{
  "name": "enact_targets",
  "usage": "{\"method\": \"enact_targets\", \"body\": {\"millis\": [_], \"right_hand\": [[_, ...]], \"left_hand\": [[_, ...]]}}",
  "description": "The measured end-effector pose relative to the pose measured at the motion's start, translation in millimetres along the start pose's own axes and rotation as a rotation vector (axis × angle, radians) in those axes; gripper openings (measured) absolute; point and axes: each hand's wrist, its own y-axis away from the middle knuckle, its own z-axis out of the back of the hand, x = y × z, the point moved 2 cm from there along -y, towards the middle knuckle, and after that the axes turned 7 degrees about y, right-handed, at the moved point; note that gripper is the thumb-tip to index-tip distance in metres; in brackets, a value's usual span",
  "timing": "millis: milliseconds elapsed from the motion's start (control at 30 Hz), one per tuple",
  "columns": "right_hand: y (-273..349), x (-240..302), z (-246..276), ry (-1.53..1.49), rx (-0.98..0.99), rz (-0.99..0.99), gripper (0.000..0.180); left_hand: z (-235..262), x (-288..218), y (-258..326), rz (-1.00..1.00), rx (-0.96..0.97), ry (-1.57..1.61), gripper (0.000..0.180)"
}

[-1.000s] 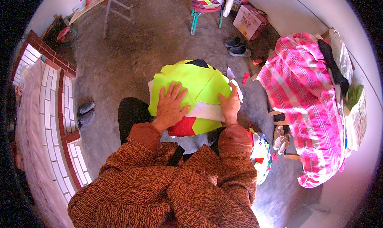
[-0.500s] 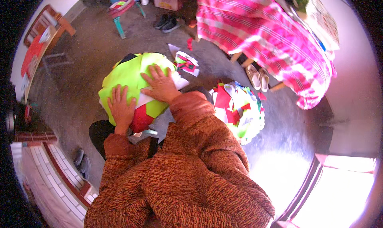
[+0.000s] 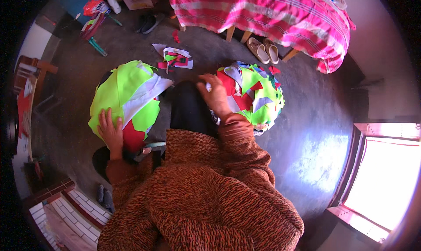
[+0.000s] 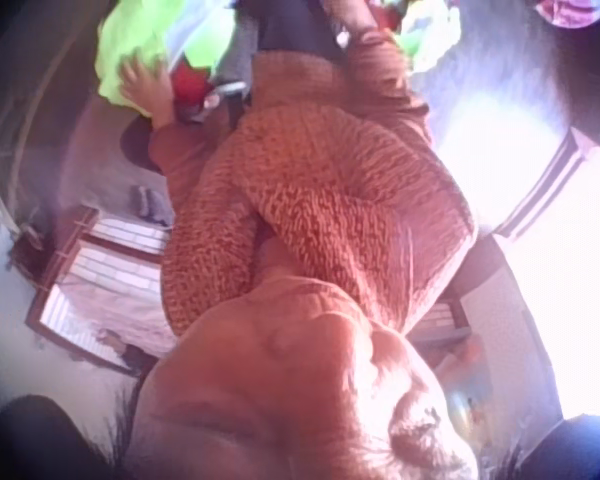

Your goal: The person sits on the floor and assembles a spherical paper craft by layering and pressing colorful paper pieces onto a base. They repeatedly pick up paper scraps from a pile, position them on the craft, and smooth them down by hand.

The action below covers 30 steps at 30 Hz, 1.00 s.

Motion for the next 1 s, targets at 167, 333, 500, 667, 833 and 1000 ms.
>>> {"method": "enact_targets", "body": {"millis": [167,333,500,667,833,1000], "right_hand": [[81.2,-155.2,4.8,-0.221,-0.021,-0.666,0.03],[154.4,-205.9,-8.0,-0.416,0.055,-1.008,0.031],[188.8,-248.3,-6.3,-0.551,-0.118,-1.141,0.027],[203.9,-285.8,20.9,-0.686,-0.549,-1.259,0.034],[200.0,-304.1,51.9,-0.797,-0.72,-1.32,0.047],[200.8,-311.2,65.2,-0.79,-0.865,-1.347,0.041]], "left_hand": [[18.9,-53.4,-9.9,-0.092,-0.049,0.055,0.056],[2.0,-98.3,-19.3,-0.25,0.074,0.035,0.063],[-21.1,-95.0,-21.3,-0.232,0.159,-0.01,0.071],[-23.7,-98.0,-23.4,-0.252,0.149,-0.011,0.07],[-20.0,-98.0,-21.0,-0.24,0.154,-0.03,0.068],[-19.8,-102.9,-23.5,-0.262,0.158,-0.029,0.067]]}}
